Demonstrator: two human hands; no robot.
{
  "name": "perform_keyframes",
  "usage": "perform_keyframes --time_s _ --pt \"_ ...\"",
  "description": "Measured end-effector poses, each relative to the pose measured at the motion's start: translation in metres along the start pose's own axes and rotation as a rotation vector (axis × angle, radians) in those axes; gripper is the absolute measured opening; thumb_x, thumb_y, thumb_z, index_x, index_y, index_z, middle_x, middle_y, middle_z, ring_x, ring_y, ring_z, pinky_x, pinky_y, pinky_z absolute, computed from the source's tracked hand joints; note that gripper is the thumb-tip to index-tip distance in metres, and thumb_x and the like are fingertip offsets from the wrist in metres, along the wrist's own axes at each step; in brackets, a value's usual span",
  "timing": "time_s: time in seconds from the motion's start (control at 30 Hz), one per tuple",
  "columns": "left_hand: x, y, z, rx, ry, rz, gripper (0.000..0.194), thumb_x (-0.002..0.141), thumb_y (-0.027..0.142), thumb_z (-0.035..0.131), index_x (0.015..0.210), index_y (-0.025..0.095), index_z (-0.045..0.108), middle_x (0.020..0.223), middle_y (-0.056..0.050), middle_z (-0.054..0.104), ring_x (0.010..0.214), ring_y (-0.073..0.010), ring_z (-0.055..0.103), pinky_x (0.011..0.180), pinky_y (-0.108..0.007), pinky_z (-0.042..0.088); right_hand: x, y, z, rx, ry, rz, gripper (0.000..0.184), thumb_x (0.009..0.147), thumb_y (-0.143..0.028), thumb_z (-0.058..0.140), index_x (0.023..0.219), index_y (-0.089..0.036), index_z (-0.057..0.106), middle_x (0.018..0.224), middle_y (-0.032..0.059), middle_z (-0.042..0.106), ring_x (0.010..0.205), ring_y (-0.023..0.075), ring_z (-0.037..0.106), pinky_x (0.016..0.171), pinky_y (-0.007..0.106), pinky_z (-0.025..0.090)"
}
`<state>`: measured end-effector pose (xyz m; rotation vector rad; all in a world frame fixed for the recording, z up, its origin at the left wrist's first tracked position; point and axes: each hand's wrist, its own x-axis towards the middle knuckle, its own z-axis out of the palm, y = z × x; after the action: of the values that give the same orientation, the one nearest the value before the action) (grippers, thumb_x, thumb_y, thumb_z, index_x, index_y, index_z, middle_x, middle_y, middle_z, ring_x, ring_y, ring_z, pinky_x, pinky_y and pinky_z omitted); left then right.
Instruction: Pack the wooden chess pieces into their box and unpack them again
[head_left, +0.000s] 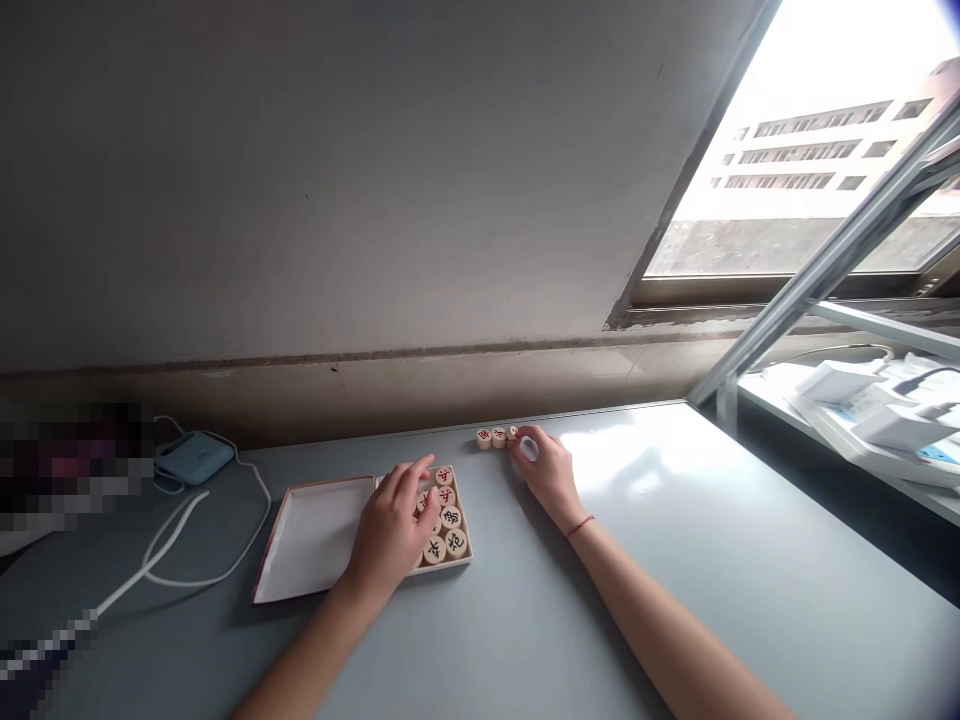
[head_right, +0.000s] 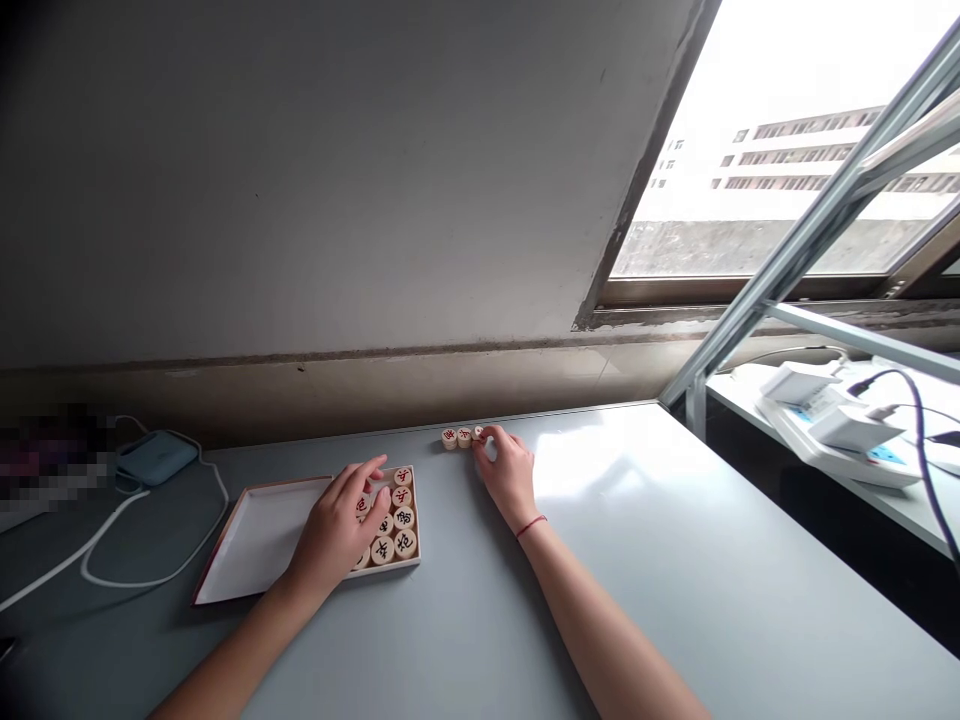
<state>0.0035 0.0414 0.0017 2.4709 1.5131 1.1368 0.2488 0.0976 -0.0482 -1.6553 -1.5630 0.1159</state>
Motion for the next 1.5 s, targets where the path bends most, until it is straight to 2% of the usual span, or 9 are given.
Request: perform_keyframes --time_s 0.17,0.33,0.67,0.97,1.13,1.3,1.4,1.5 --pt "0.000 -0.001 0.000 0.001 -0.012 -0.010 0.029 0.089 0.023 0.045 0.117 0.022 0.053 0.096 -0.004 0.066 0.083 -0.0162 0.064 0.076 -0.029 0.053 0.000 0.003 0.000 -0.023 0.028 0.016 0.018 0.082 -0.033 0.047 0.085 -0.023 0.061 0.088 0.0032 0.070 0.080 0.0218 0.058 0.071 0.031 0.039" --pt "0.000 -0.002 -0.001 -0.002 -0.006 -0.015 0.029 0.089 0.022 0.045 0.116 0.022 0.053 0.095 -0.003 0.066 0.084 -0.0161 0.065 0.076 -0.027 0.053 -0.001 0.005 0.002 -0.070 0.010 0.003 0.019 0.081 -0.032 0.048 0.088 -0.023 0.063 0.093 0.0038 0.070 0.083 0.0221 0.059 0.071 0.031 0.039" --pt "0.000 -0.006 -0.001 0.001 -0.014 -0.038 0.027 0.088 0.023 0.044 0.112 0.021 0.056 0.093 -0.004 0.066 0.079 -0.0161 0.064 0.073 -0.028 0.053 0.001 0.000 0.000 -0.112 -0.037 0.052 0.019 0.081 -0.032 0.049 0.093 -0.026 0.062 0.090 0.0026 0.071 0.085 0.0226 0.060 0.073 0.032 0.038" --pt "-0.001 -0.010 0.001 0.031 -0.021 -0.041 0.026 0.088 0.023 0.045 0.112 0.020 0.056 0.094 -0.004 0.067 0.083 -0.0175 0.065 0.076 -0.030 0.051 0.002 0.001 0.000 -0.045 -0.059 0.095 0.023 0.081 -0.035 0.049 0.100 -0.027 0.059 0.099 0.0013 0.071 0.091 0.0216 0.061 0.079 0.033 0.040" --pt "0.001 -0.013 0.000 0.123 -0.036 -0.098 0.023 0.088 0.024 0.046 0.105 0.021 0.061 0.094 -0.004 0.069 0.087 -0.0197 0.066 0.080 -0.034 0.045 0.002 0.001 0.001 -0.045 -0.060 0.111 0.019 0.081 -0.037 0.049 0.092 -0.026 0.060 0.095 0.0020 0.070 0.088 0.0221 0.060 0.078 0.034 0.040" --pt "0.002 -0.016 -0.002 0.190 -0.062 -0.148 0.020 0.087 0.025 0.046 0.095 0.022 0.065 0.095 -0.004 0.071 0.086 -0.0197 0.065 0.078 -0.033 0.041 0.002 -0.001 -0.002 -0.075 -0.001 0.060 0.019 0.082 -0.035 0.048 0.092 -0.024 0.061 0.095 0.0041 0.069 0.087 0.0227 0.059 0.075 0.033 0.040" --pt "0.002 -0.014 0.000 0.269 -0.116 -0.164 0.022 0.088 0.026 0.047 0.084 0.024 0.068 0.088 -0.004 0.071 0.083 -0.0211 0.063 0.076 -0.035 0.039 -0.004 -0.012 -0.003 -0.040 0.089 -0.054 0.019 0.084 -0.031 0.048 0.094 -0.022 0.061 0.101 0.0078 0.067 0.095 0.0250 0.057 0.079 0.036 0.042" --pt "0.005 -0.007 0.005 0.340 -0.172 -0.155 0.029 0.089 0.027 0.045 0.074 0.024 0.070 0.081 -0.006 0.071 0.081 -0.0230 0.059 0.075 -0.037 0.038 -0.015 -0.032 -0.002 0.088 0.018 -0.189 0.015 0.087 -0.026 0.046 0.095 -0.022 0.059 0.096 0.0072 0.068 0.092 0.0226 0.059 0.080 0.036 0.044"
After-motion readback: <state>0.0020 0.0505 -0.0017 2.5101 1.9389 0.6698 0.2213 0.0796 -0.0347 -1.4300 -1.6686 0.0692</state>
